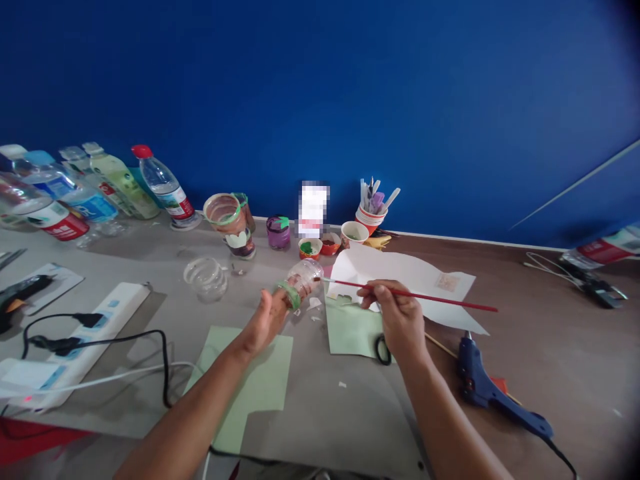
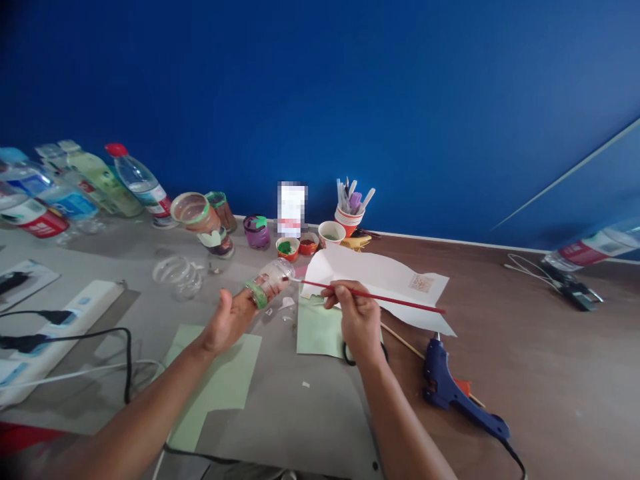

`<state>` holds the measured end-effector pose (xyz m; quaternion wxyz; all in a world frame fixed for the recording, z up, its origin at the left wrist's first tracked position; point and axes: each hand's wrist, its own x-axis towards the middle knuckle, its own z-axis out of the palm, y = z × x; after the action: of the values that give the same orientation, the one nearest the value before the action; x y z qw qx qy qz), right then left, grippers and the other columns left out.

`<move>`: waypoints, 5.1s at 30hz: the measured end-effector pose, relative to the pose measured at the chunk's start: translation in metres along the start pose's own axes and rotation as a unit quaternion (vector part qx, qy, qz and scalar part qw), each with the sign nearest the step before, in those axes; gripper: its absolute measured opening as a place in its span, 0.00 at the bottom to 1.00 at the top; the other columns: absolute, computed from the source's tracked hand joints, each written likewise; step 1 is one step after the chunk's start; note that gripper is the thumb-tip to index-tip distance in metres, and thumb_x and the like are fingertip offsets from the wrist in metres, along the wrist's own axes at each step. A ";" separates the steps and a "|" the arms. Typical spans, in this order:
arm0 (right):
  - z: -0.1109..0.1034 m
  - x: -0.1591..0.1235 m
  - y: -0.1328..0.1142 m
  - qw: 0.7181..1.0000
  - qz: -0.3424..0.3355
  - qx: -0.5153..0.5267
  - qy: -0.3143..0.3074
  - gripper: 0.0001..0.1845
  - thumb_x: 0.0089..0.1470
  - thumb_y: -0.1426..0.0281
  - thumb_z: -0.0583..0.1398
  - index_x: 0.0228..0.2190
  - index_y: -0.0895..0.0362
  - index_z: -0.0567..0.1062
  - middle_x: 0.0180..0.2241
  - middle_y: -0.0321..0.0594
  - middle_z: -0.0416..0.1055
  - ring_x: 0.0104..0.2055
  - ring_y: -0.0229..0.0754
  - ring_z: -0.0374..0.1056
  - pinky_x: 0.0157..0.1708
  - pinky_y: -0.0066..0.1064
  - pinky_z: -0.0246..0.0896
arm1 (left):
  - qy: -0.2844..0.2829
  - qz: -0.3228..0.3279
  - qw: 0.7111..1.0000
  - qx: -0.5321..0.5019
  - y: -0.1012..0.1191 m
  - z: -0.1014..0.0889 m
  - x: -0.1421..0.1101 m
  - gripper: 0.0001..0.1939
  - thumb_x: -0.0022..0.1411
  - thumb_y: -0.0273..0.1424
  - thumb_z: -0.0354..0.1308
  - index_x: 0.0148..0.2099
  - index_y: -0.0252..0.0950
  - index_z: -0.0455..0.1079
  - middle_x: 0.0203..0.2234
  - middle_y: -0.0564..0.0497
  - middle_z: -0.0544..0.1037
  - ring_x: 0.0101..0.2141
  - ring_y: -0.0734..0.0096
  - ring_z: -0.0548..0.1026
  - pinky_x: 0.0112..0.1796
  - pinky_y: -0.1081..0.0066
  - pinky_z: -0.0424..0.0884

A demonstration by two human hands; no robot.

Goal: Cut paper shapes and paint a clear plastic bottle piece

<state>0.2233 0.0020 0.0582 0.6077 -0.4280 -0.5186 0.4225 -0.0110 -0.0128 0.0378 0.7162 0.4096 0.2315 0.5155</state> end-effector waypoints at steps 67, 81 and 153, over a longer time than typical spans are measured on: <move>-0.011 0.008 0.000 1.000 0.024 0.017 -0.005 0.11 0.58 0.61 0.61 0.33 0.56 0.76 0.25 0.39 0.77 0.23 0.38 0.71 0.27 0.32 0.67 | 0.042 -0.001 0.998 -0.055 0.006 -0.003 0.003 0.42 0.62 0.62 0.39 0.57 0.33 0.72 0.52 0.39 0.77 0.63 0.50 0.63 0.64 0.53 0.49; -0.008 0.006 -0.001 0.999 -0.011 -0.029 0.025 0.11 0.58 0.61 0.61 0.33 0.56 0.76 0.26 0.39 0.78 0.23 0.39 0.71 0.27 0.33 0.68 | 0.110 -0.045 0.985 -0.129 0.013 -0.006 0.002 0.48 0.62 0.63 0.30 0.56 0.30 0.72 0.51 0.38 0.78 0.60 0.52 0.67 0.64 0.54 0.48; 0.012 -0.016 0.001 0.994 -0.028 0.069 -0.079 0.08 0.61 0.66 0.60 0.37 0.52 0.80 0.30 0.38 0.76 0.29 0.39 0.70 0.32 0.32 0.68 | 0.031 0.009 0.999 -0.035 -0.002 -0.004 -0.001 0.39 0.56 0.63 0.48 0.56 0.40 0.71 0.61 0.44 0.69 0.67 0.49 0.52 0.66 0.50 0.36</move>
<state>0.2095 -0.0120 0.0543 0.6044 -0.3355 -0.5463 0.4730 -0.0138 -0.0129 0.0336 0.7179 0.3699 0.2321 0.5421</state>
